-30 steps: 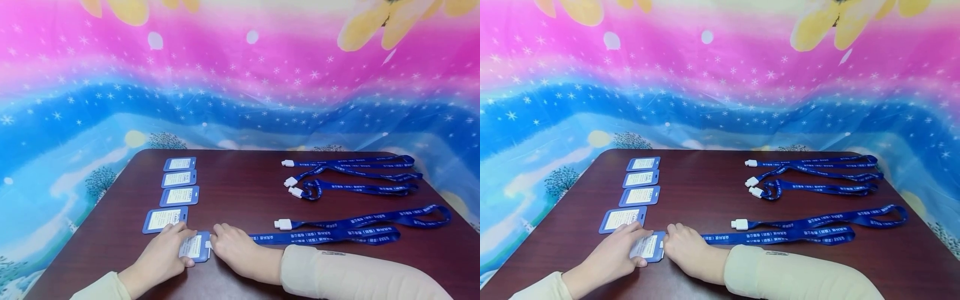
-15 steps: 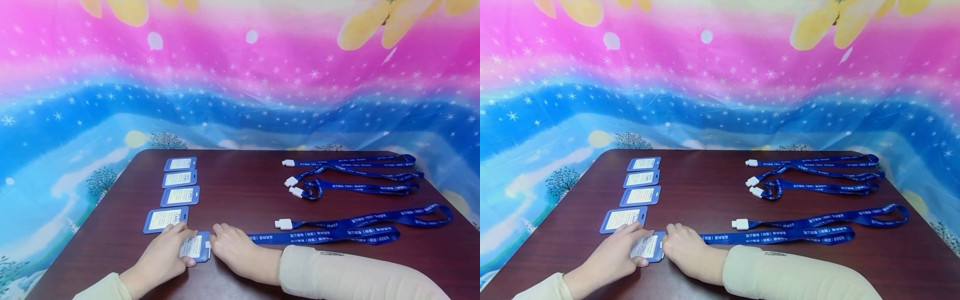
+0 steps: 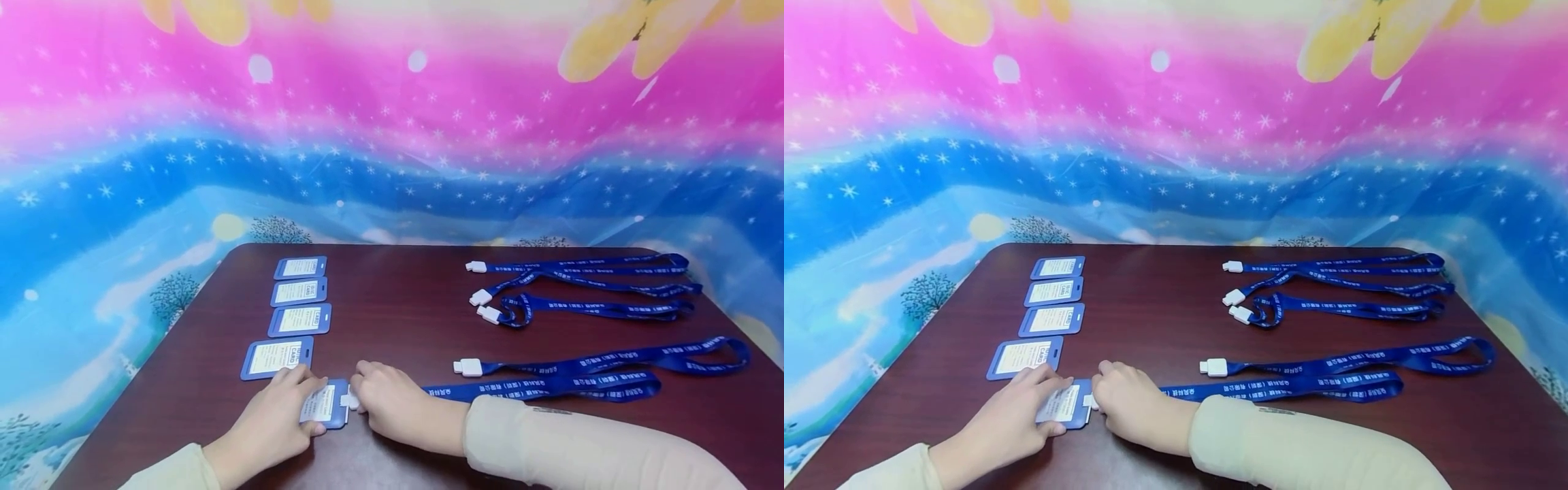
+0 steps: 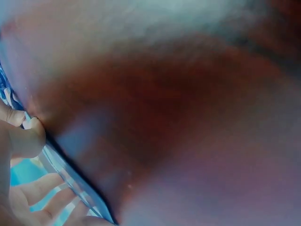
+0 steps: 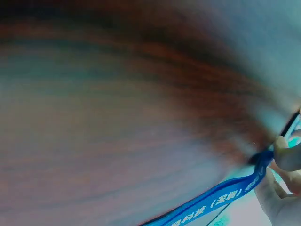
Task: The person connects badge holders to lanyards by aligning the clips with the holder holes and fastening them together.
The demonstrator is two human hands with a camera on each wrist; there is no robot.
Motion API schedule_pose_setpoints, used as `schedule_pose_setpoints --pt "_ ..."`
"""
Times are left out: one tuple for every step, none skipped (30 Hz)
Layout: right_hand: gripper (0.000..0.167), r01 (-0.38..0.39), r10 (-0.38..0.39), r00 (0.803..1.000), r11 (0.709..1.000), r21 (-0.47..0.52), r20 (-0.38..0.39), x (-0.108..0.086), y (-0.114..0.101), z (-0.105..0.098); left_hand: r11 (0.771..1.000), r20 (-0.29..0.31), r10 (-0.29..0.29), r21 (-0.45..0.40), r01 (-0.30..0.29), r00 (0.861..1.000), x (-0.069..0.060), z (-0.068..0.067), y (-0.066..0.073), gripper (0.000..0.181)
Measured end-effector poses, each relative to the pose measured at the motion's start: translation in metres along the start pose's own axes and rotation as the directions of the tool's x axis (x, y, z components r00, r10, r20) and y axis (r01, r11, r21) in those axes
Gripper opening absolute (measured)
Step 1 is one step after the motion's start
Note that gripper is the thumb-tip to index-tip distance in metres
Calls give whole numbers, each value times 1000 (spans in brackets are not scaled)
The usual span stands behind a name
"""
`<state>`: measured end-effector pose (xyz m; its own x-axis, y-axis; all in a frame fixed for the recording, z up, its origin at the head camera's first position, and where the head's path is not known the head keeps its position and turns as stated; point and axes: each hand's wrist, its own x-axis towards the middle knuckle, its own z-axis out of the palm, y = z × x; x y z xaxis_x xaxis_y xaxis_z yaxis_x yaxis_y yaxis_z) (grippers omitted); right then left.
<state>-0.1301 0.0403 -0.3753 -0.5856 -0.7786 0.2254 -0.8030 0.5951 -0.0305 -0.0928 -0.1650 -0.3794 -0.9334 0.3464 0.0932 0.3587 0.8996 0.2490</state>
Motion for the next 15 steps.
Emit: schedule_pose_setpoints --pt "14 2 -2 1000 1000 2 -2 1 -1 0 1000 -4 1 3 -1 1000 0 0 0 52" --pt "15 1 -1 1000 1000 4 -4 1 -1 1 1000 -7 0 7 0 1000 0 0 1 52" --pt "15 -6 6 1000 1000 9 -6 2 -1 1 1000 -10 -2 9 2 1000 1 -1 1 51" --pt "15 -17 17 1000 1000 19 -9 2 -1 1 1000 -12 -6 13 6 1000 1 -1 2 51" --pt "15 -29 29 1000 999 30 -10 3 -1 1 1000 -10 -14 13 14 1000 1 -1 2 51" --pt "15 -41 41 999 998 44 -9 3 -1 0 1000 -9 -20 16 20 1000 1 -1 2 51" --pt "14 -52 53 999 997 56 -8 3 -1 0 1000 -8 -25 17 25 1000 1 -2 3 51" --pt "14 -62 62 998 996 62 -6 3 -1 0 999 -8 -27 20 27 1000 1 -2 3 51" --pt "14 -69 69 998 995 67 -2 3 -1 -1 999 -4 -30 19 30 1000 2 -2 3 52" --pt "14 -74 74 997 995 73 3 3 -1 -2 999 2 -33 17 33 999 2 -3 3 52" --pt "14 -76 76 997 994 78 9 2 0 -2 999 10 -35 12 35 999 2 -3 3 52" --pt "15 -76 75 997 994 82 14 2 0 -2 999 19 -36 9 36 999 2 -4 3 53" --pt "15 -74 72 997 994 83 19 1 0 -2 999 31 -40 7 40 999 2 -4 3 53" --pt "16 -71 69 997 994 86 25 1 1 -2 999 44 -41 3 41 998 2 -4 3 54" --pt "16 -69 66 997 993 92 30 0 1 -2 999 54 -42 -1 42 998 2 -5 3 55"
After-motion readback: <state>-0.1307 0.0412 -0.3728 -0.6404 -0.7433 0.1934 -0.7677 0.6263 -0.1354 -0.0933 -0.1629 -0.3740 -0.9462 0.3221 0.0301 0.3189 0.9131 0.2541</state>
